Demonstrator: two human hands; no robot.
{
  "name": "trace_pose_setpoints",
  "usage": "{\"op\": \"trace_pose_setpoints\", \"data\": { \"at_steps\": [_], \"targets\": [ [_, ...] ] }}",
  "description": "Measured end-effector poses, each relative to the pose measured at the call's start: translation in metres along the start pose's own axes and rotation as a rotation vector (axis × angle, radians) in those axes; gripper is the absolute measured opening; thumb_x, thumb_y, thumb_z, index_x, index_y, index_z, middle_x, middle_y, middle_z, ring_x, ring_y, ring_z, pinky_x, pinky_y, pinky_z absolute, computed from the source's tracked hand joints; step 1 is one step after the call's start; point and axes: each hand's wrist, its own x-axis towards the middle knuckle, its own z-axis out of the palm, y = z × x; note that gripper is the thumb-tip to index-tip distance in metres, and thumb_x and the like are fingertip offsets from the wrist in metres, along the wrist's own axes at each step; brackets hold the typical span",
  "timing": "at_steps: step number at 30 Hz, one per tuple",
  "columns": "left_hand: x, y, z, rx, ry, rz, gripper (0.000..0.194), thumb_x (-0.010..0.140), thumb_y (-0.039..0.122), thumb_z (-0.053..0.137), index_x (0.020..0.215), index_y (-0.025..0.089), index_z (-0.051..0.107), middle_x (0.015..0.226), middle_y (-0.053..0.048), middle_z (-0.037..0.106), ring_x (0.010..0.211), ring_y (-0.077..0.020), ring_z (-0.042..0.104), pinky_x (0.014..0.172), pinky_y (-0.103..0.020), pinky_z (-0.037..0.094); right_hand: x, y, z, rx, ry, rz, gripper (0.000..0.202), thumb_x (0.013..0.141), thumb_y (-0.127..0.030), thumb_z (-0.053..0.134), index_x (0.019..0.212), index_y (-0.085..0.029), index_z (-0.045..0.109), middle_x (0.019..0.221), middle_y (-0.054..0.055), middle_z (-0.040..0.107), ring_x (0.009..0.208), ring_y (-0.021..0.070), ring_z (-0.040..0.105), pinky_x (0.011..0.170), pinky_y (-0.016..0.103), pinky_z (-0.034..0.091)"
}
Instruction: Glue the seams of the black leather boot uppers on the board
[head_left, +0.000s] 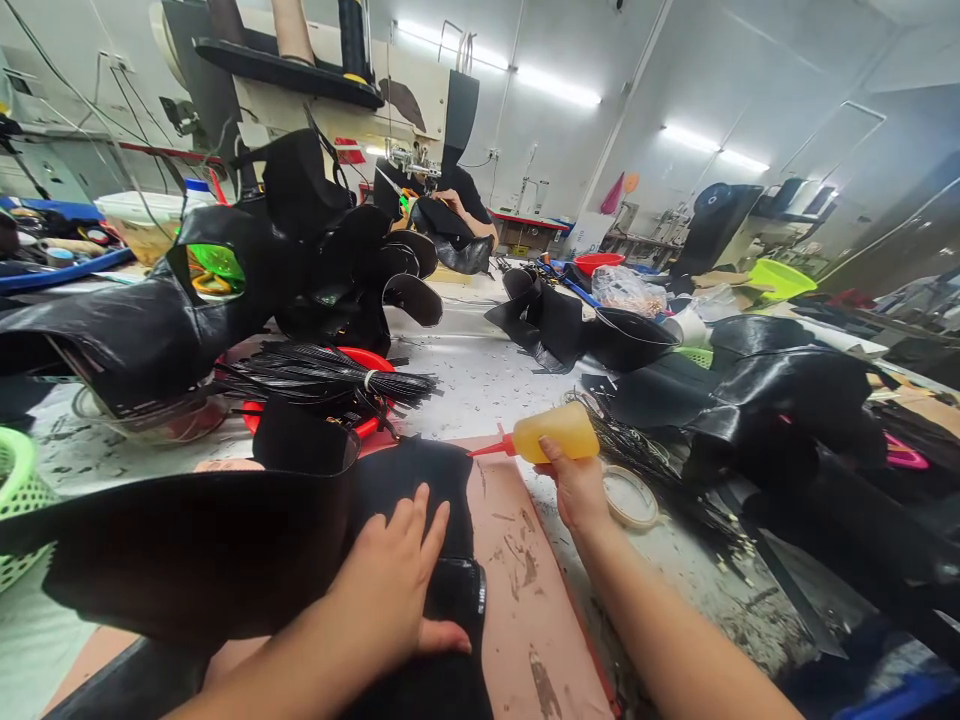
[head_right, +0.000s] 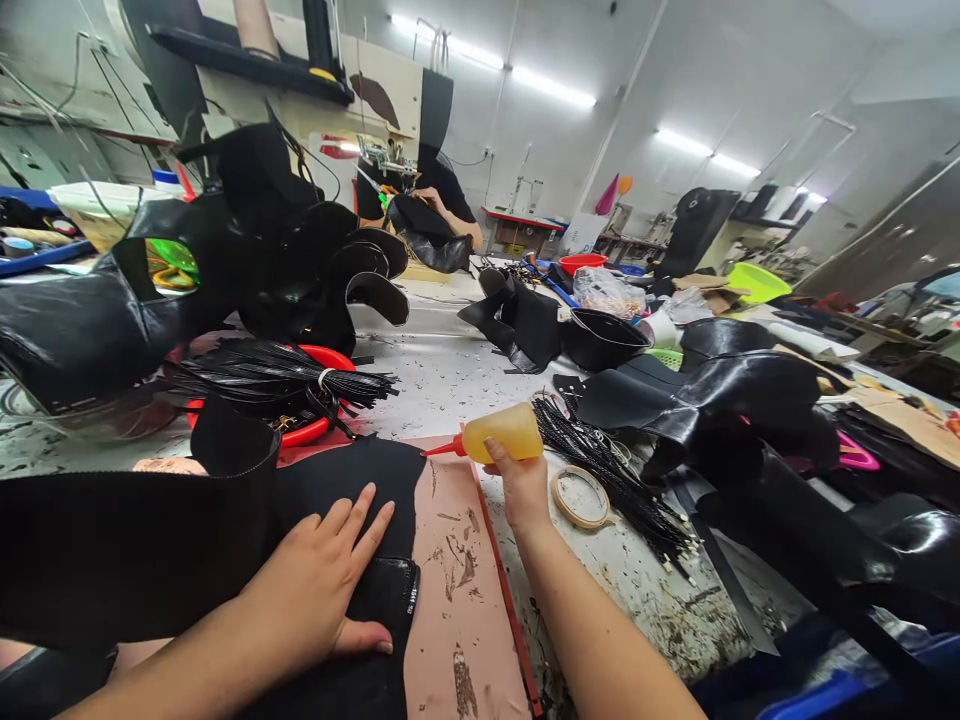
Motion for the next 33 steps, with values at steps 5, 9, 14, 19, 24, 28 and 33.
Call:
{"op": "trace_pose_setpoints", "data": {
  "at_steps": [5,9,14,19,24,28,33],
  "targets": [
    [0.0011,0.0003,0.0017,-0.002,-0.008,-0.004,0.104,0.061,0.076,0.050,0.138,0.011,0.022,0.143,-0.023,0.016,0.117,-0.0377,0.039,0.086,-0.048,0.039,0.0012,0.0029,-0.0015,-0.003,0.015,-0.002,0.051,0.049,-0.037,0.077,0.091,-0.014,0.060,0.075,0.003,0.065,0.065,0.0169,0.061,0.044,0.023,0.048],
    [0.0019,0.0001,0.0023,-0.006,0.010,0.000,0.103,0.061,0.075,0.052,0.137,0.012,0.023,0.143,-0.023,0.017,0.116,-0.0388,0.039,0.085,-0.048,0.039,0.0013,0.0052,-0.0028,0.000,0.014,0.005,0.048,0.050,-0.039,0.076,0.087,-0.013,0.061,0.073,0.002,0.065,0.062,0.0159,0.060,0.042,0.022,0.046],
    [0.0006,-0.0003,0.0030,-0.002,0.007,0.012,0.105,0.062,0.074,0.051,0.137,0.008,0.021,0.142,-0.025,0.015,0.115,-0.0388,0.039,0.085,-0.049,0.039,0.0012,0.0063,-0.0017,0.016,0.026,0.009,0.047,0.050,-0.039,0.076,0.086,-0.013,0.061,0.075,0.003,0.065,0.062,0.0152,0.060,0.043,0.021,0.047],
    [0.0003,-0.0004,0.0030,0.003,0.009,0.010,0.104,0.063,0.075,0.050,0.137,0.008,0.021,0.142,-0.024,0.015,0.115,-0.0384,0.039,0.085,-0.048,0.039,0.0005,0.0063,-0.0013,0.021,0.024,0.020,0.046,0.049,-0.040,0.076,0.083,-0.013,0.062,0.074,0.003,0.065,0.060,0.0139,0.059,0.042,0.020,0.047],
    [0.0003,-0.0002,0.0047,0.012,0.019,0.011,0.103,0.062,0.075,0.050,0.137,0.009,0.022,0.143,-0.024,0.016,0.114,-0.0385,0.040,0.084,-0.049,0.039,0.0007,0.0068,-0.0010,0.029,0.039,0.022,0.047,0.048,-0.040,0.077,0.084,-0.013,0.062,0.074,0.002,0.065,0.061,0.0135,0.059,0.044,0.020,0.047],
    [0.0010,-0.0002,0.0067,0.016,0.030,0.020,0.105,0.062,0.076,0.049,0.137,0.008,0.021,0.142,-0.025,0.015,0.113,-0.0393,0.040,0.083,-0.049,0.039,0.0015,0.0075,-0.0009,0.028,0.049,0.024,0.048,0.046,-0.039,0.078,0.084,-0.013,0.062,0.072,0.002,0.064,0.059,0.0134,0.058,0.044,0.021,0.047],
    [0.0001,0.0003,0.0060,0.036,0.069,0.010,0.103,0.063,0.076,0.047,0.137,0.010,0.023,0.142,-0.023,0.018,0.113,-0.0369,0.041,0.086,-0.048,0.039,0.0001,0.0066,-0.0036,0.021,0.048,0.027,0.045,0.047,-0.041,0.077,0.080,-0.013,0.062,0.072,0.002,0.064,0.060,0.0137,0.058,0.042,0.021,0.046]
  ]
}}
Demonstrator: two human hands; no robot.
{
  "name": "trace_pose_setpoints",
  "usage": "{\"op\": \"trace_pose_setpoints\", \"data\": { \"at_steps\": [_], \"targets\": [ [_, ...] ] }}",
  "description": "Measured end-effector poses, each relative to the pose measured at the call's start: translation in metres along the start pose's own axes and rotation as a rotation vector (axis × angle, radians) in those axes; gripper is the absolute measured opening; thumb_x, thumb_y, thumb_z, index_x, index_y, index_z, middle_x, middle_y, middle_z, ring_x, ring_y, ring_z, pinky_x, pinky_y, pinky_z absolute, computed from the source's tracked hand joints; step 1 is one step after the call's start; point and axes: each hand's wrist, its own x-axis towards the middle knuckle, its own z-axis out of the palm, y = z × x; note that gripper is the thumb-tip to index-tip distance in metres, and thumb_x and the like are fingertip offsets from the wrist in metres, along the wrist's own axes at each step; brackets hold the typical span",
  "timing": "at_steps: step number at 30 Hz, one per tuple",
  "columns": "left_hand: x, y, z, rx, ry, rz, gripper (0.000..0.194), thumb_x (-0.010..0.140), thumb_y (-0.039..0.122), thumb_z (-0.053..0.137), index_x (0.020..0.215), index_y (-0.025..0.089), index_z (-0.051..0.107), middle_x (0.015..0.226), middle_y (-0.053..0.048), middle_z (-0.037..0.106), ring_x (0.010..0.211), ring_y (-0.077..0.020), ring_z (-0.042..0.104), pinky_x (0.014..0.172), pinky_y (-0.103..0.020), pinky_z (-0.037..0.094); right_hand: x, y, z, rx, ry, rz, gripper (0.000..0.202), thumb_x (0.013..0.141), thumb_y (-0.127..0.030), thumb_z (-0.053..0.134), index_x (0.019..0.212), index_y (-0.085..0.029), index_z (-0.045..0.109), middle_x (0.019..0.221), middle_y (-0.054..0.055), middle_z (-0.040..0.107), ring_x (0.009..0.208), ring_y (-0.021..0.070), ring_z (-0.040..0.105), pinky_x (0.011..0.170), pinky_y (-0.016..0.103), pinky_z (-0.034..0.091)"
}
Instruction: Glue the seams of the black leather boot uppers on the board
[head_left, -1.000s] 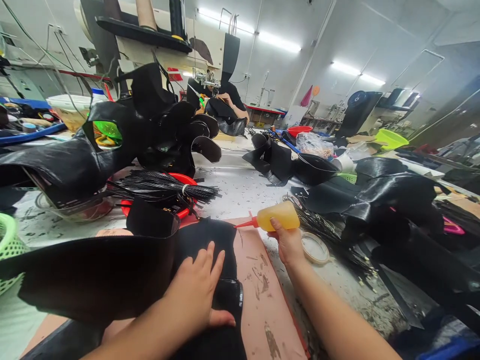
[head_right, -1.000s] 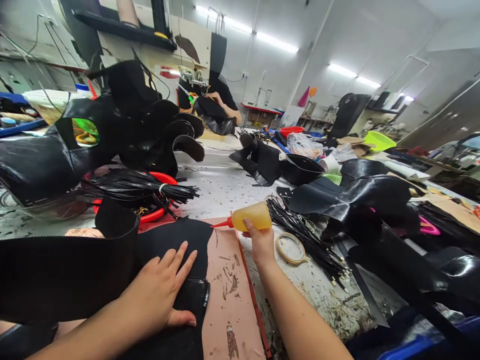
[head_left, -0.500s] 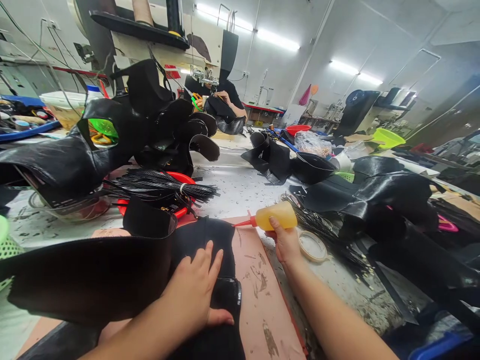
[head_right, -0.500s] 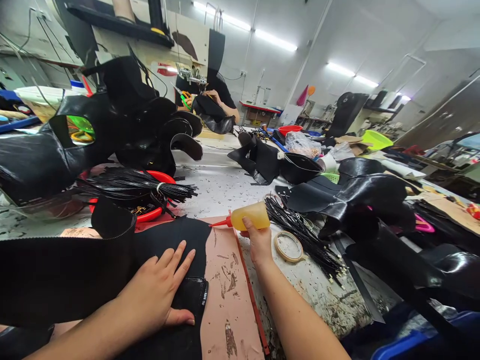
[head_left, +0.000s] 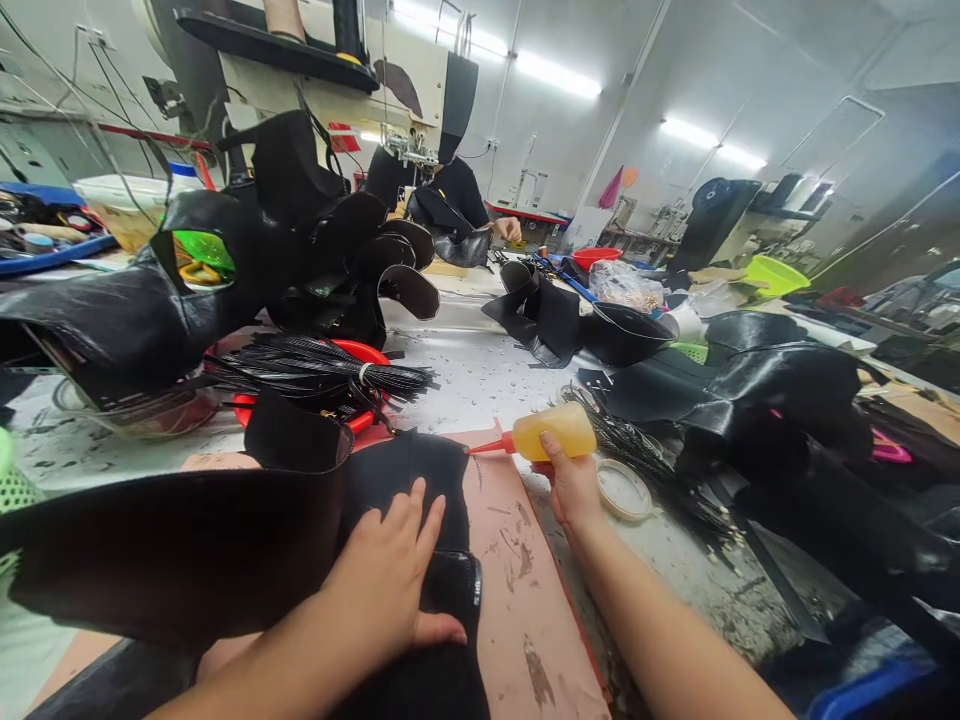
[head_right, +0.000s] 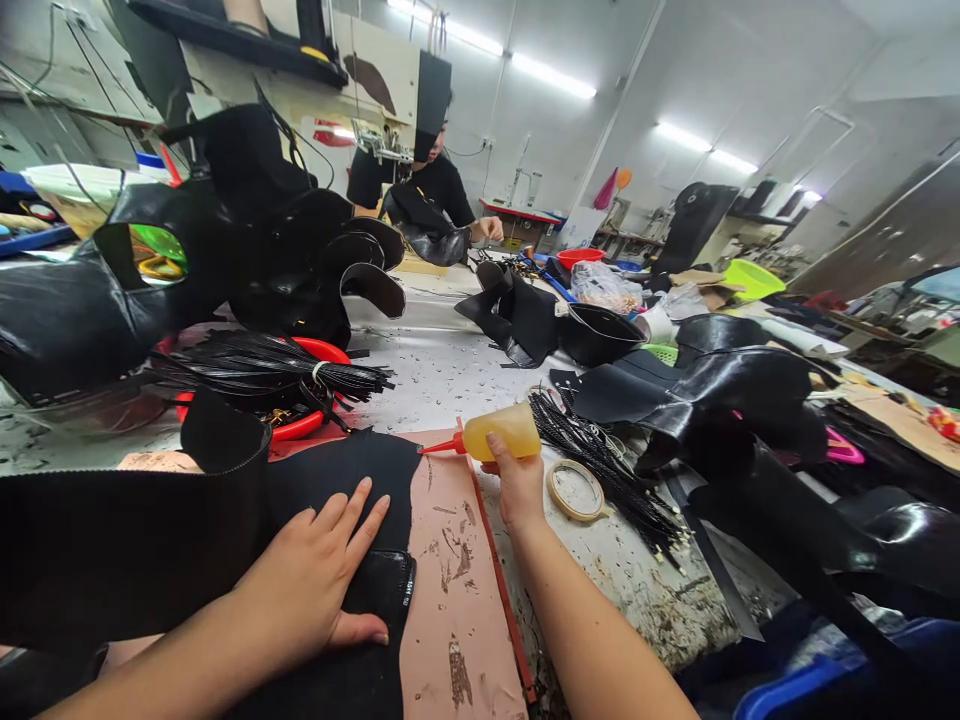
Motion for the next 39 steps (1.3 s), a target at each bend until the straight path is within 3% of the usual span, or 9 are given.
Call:
{"op": "trace_pose_setpoints", "data": {
  "at_steps": [19,27,39],
  "targets": [
    [0.000,0.000,0.001,0.033,0.033,0.025,0.104,0.063,0.078,0.044,0.136,0.007,0.024,0.141,-0.024,0.021,0.112,-0.0358,0.042,0.082,-0.045,0.041,-0.026,-0.009,-0.006,-0.020,-0.056,0.068,0.041,0.047,-0.040,0.077,0.074,-0.014,0.061,0.065,-0.001,0.062,0.052,0.0113,0.055,0.036,0.018,0.040],
    [-0.002,0.001,0.001,0.041,0.046,0.033,0.103,0.064,0.078,0.044,0.137,0.007,0.026,0.141,-0.024,0.022,0.112,-0.0349,0.042,0.082,-0.044,0.041,-0.041,-0.011,-0.017,-0.015,-0.037,0.096,0.047,0.047,-0.039,0.077,0.082,-0.017,0.057,0.069,-0.002,0.061,0.054,0.0121,0.055,0.036,0.018,0.039],
    [-0.001,0.001,0.002,0.071,0.078,0.040,0.102,0.064,0.078,0.042,0.136,0.007,0.027,0.141,-0.026,0.023,0.109,-0.0342,0.043,0.078,-0.041,0.041,-0.066,-0.013,-0.035,0.016,-0.026,0.103,0.043,0.047,-0.037,0.078,0.081,-0.019,0.058,0.074,-0.002,0.062,0.063,0.0126,0.056,0.053,0.024,0.047]
  ]
}}
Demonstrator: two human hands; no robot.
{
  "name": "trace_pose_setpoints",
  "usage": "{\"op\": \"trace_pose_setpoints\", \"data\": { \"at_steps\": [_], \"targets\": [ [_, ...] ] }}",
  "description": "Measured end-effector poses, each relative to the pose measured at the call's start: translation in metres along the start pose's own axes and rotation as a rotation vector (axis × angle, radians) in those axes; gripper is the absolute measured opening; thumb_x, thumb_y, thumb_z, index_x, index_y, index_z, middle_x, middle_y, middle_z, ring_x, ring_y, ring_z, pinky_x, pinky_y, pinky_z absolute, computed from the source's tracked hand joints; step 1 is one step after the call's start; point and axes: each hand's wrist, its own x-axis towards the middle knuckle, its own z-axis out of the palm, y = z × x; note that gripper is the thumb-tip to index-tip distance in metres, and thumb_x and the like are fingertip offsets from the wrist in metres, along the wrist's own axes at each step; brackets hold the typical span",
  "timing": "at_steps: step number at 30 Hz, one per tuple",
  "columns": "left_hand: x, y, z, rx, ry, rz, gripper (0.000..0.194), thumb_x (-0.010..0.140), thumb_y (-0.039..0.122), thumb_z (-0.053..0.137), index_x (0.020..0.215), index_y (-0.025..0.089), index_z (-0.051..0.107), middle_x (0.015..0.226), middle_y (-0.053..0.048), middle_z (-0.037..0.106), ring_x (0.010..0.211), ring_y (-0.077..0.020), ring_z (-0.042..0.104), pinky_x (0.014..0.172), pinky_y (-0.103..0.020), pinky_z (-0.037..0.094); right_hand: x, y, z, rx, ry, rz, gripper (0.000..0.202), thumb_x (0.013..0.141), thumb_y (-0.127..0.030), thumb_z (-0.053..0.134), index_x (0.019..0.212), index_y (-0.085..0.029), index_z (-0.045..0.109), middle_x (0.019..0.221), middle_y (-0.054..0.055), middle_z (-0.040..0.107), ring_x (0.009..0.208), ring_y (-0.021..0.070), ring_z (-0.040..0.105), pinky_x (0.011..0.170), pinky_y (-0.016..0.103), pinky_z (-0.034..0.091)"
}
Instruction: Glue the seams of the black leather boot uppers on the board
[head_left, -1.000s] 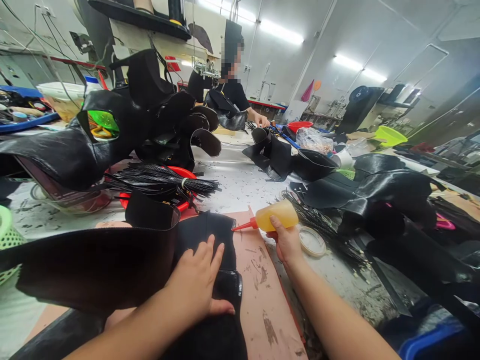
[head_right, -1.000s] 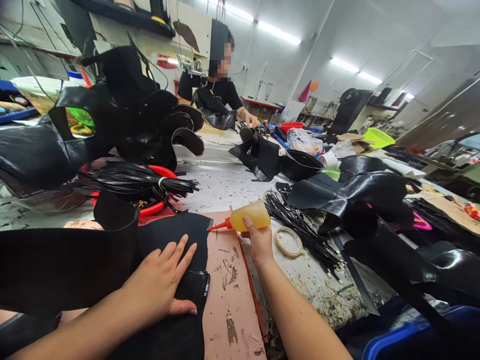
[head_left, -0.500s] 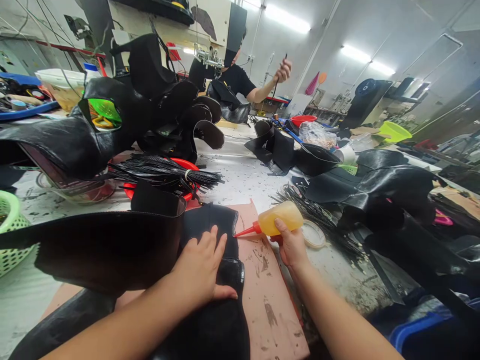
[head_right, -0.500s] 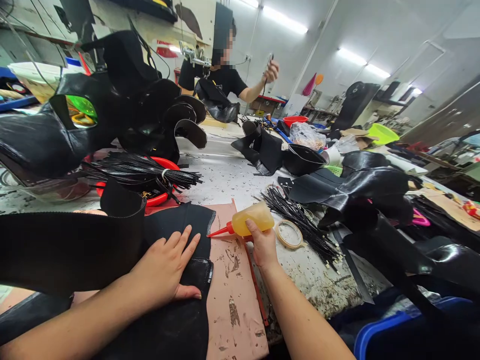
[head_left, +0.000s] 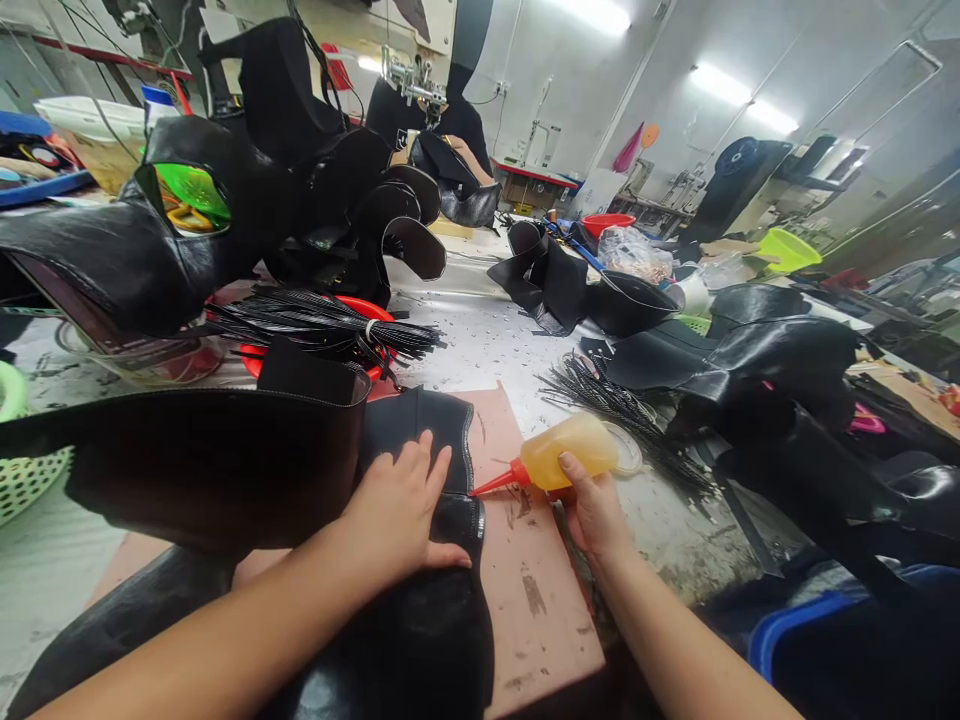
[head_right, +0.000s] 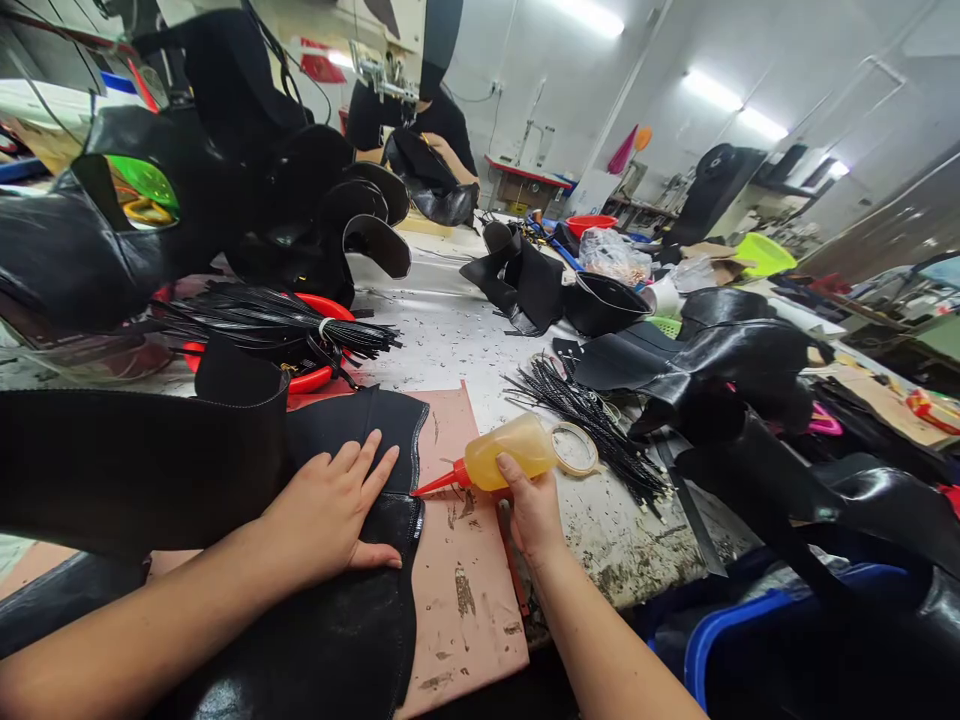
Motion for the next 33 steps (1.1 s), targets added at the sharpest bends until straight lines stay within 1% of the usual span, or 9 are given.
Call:
{"op": "trace_pose_setpoints", "data": {
  "at_steps": [3,7,12,14,19,26,29,33],
  "targets": [
    [0.000,0.000,0.001,-0.009,0.014,0.004,0.102,0.064,0.078,0.043,0.136,0.006,0.028,0.141,-0.026,0.024,0.108,-0.0347,0.043,0.079,-0.042,0.040,-0.004,-0.001,-0.001,0.011,0.011,0.013,0.043,0.046,-0.037,0.079,0.080,-0.019,0.058,0.077,-0.002,0.062,0.066,0.0133,0.057,0.057,0.025,0.047],
    [-0.001,0.000,-0.001,-0.019,0.020,0.008,0.102,0.064,0.077,0.045,0.136,0.005,0.028,0.140,-0.027,0.024,0.109,-0.0351,0.042,0.080,-0.042,0.039,-0.008,-0.006,-0.001,-0.004,0.001,-0.001,0.042,0.046,-0.036,0.078,0.079,-0.019,0.058,0.073,-0.002,0.061,0.063,0.0132,0.056,0.055,0.026,0.047],
    [-0.002,0.000,-0.004,-0.046,0.004,0.022,0.118,0.051,0.083,0.050,0.135,0.003,0.027,0.140,-0.028,0.022,0.113,-0.0367,0.040,0.082,-0.041,0.038,-0.016,-0.010,-0.003,-0.061,-0.024,0.000,0.042,0.047,-0.038,0.077,0.079,-0.019,0.058,0.068,-0.002,0.060,0.058,0.0149,0.056,0.049,0.027,0.046],
    [-0.002,0.000,-0.004,-0.055,0.000,0.030,0.122,0.048,0.084,0.050,0.136,0.002,0.027,0.141,-0.028,0.022,0.114,-0.0374,0.039,0.083,-0.041,0.038,-0.020,-0.011,-0.005,-0.068,-0.024,0.005,0.043,0.046,-0.039,0.078,0.079,-0.019,0.058,0.067,-0.001,0.060,0.058,0.0159,0.056,0.049,0.028,0.047],
    [-0.002,-0.001,-0.003,-0.070,-0.005,0.046,0.127,0.043,0.086,0.050,0.136,0.002,0.025,0.141,-0.027,0.020,0.118,-0.0385,0.035,0.085,-0.040,0.036,-0.031,-0.011,-0.009,-0.028,-0.013,0.018,0.045,0.044,-0.035,0.080,0.080,-0.018,0.060,0.073,0.001,0.064,0.066,0.0163,0.059,0.058,0.029,0.050],
    [-0.003,0.000,-0.003,-0.062,-0.008,0.047,0.128,0.043,0.086,0.049,0.136,0.003,0.025,0.142,-0.027,0.020,0.114,-0.0384,0.037,0.082,-0.040,0.036,-0.047,-0.011,-0.014,-0.080,-0.095,0.032,0.055,0.047,-0.040,0.079,0.094,-0.019,0.061,0.073,0.003,0.065,0.076,0.0210,0.061,0.068,0.034,0.051],
    [-0.003,0.000,-0.005,-0.070,-0.005,0.043,0.128,0.042,0.086,0.050,0.136,0.003,0.025,0.142,-0.026,0.020,0.116,-0.0386,0.035,0.084,-0.040,0.034,-0.051,-0.012,-0.017,-0.094,-0.096,0.036,0.056,0.046,-0.041,0.079,0.095,-0.020,0.060,0.074,0.003,0.065,0.076,0.0210,0.060,0.070,0.035,0.051],
    [-0.003,0.000,-0.006,-0.076,-0.011,0.044,0.126,0.043,0.085,0.050,0.137,0.004,0.025,0.142,-0.026,0.019,0.117,-0.0379,0.034,0.086,-0.038,0.032,-0.056,-0.012,-0.023,-0.086,-0.067,0.044,0.056,0.045,-0.039,0.080,0.094,-0.021,0.060,0.074,0.002,0.065,0.075,0.0197,0.060,0.069,0.034,0.051]
  ]
}}
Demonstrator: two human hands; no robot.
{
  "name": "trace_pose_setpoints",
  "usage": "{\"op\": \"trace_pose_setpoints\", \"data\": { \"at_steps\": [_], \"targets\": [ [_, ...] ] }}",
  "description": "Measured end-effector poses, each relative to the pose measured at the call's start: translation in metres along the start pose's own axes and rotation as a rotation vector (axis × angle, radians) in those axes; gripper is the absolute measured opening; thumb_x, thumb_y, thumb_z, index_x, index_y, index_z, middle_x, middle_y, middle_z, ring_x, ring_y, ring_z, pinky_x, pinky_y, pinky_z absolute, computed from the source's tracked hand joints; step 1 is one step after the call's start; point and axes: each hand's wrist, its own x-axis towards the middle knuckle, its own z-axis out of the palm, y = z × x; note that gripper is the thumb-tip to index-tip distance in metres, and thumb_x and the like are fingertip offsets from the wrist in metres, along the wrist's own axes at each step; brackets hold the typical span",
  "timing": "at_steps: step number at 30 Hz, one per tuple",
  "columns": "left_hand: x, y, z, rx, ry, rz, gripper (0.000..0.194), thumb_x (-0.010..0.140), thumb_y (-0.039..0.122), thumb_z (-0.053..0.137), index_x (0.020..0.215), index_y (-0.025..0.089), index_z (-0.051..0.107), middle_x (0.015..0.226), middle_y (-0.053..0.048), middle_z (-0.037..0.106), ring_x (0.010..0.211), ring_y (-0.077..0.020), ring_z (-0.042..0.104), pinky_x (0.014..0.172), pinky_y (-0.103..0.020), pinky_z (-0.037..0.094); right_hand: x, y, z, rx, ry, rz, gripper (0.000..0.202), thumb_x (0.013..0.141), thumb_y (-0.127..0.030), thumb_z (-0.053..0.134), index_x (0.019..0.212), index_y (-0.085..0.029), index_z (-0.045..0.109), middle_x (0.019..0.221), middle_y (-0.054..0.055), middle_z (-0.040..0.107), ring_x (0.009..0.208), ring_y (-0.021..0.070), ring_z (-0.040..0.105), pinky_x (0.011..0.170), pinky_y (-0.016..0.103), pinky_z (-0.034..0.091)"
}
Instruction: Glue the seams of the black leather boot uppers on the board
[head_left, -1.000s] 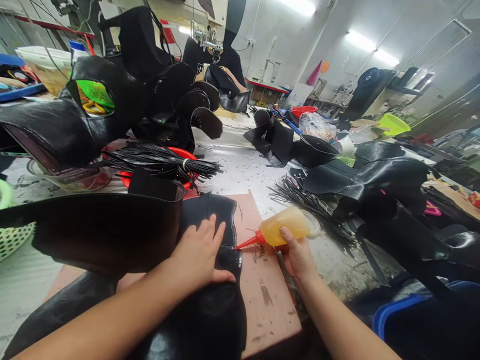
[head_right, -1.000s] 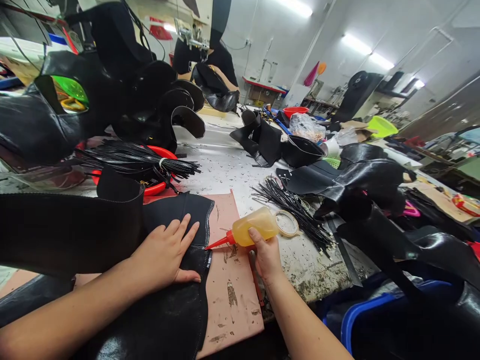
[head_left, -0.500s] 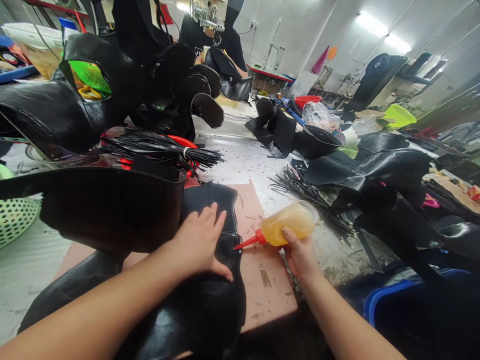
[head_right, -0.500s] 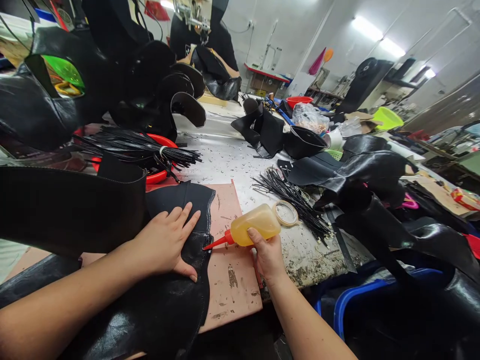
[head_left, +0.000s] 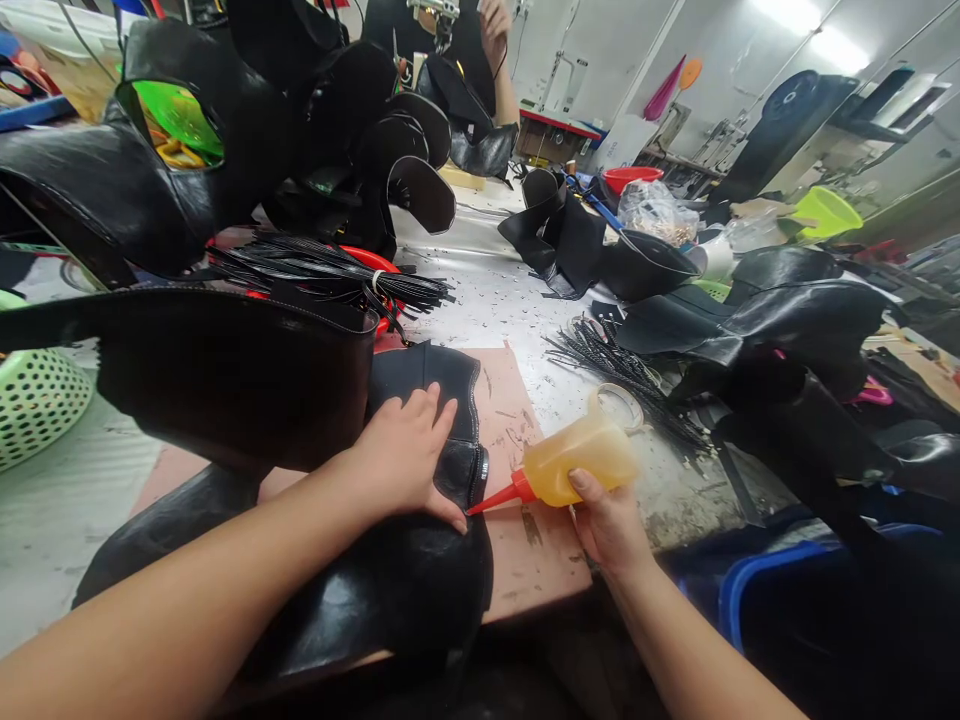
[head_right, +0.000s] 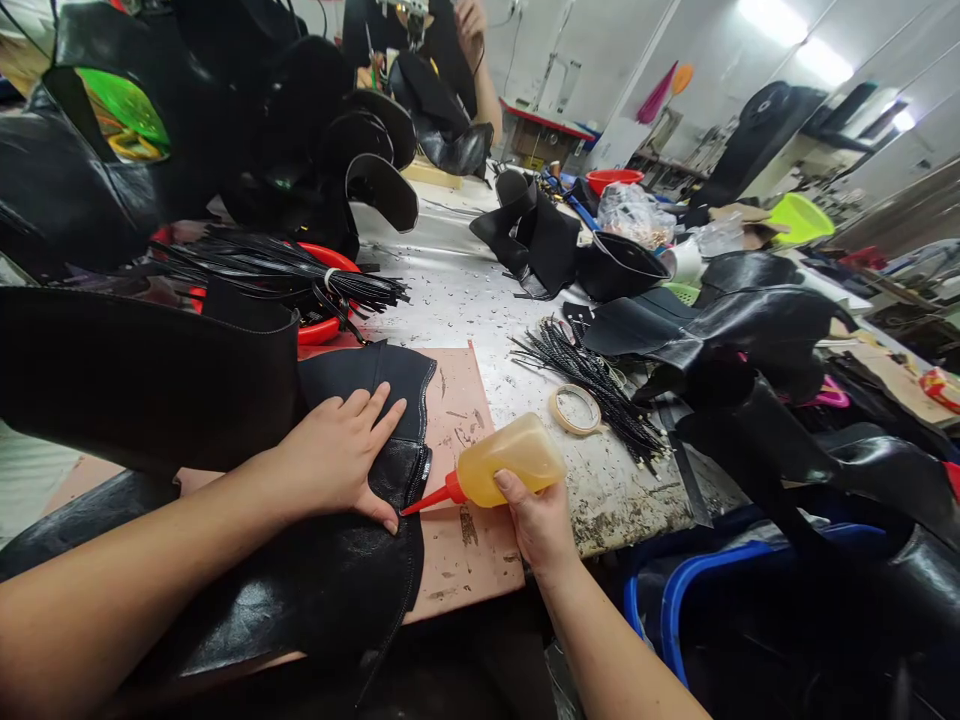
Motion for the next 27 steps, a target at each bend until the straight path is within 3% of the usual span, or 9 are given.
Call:
{"op": "trace_pose_setpoints", "data": {
  "at_steps": [10,18,27],
  "targets": [
    [0.002,0.000,0.002,-0.003,-0.007,0.005,0.128,0.041,0.085,0.052,0.137,0.004,0.024,0.143,-0.026,0.018,0.119,-0.0390,0.032,0.087,-0.038,0.032,-0.016,0.002,-0.014,-0.027,0.044,0.016,0.048,0.044,-0.041,0.079,0.084,-0.020,0.062,0.075,0.004,0.066,0.072,0.0211,0.061,0.068,0.037,0.052],
    [0.002,0.000,0.002,0.002,-0.007,0.011,0.128,0.042,0.084,0.052,0.137,0.003,0.023,0.143,-0.026,0.019,0.117,-0.0398,0.033,0.086,-0.038,0.032,-0.025,0.003,-0.022,-0.036,0.032,0.052,0.065,0.042,-0.045,0.079,0.098,-0.020,0.060,0.073,0.005,0.066,0.071,0.0229,0.061,0.068,0.039,0.051],
    [0.003,0.000,0.003,0.036,0.004,0.013,0.127,0.044,0.086,0.049,0.137,0.004,0.023,0.142,-0.026,0.019,0.116,-0.0377,0.033,0.086,-0.038,0.031,-0.026,0.007,-0.030,-0.056,-0.010,0.046,0.064,0.041,-0.044,0.080,0.097,-0.020,0.061,0.065,0.003,0.063,0.068,0.0228,0.061,0.065,0.037,0.051]
  ]
}}
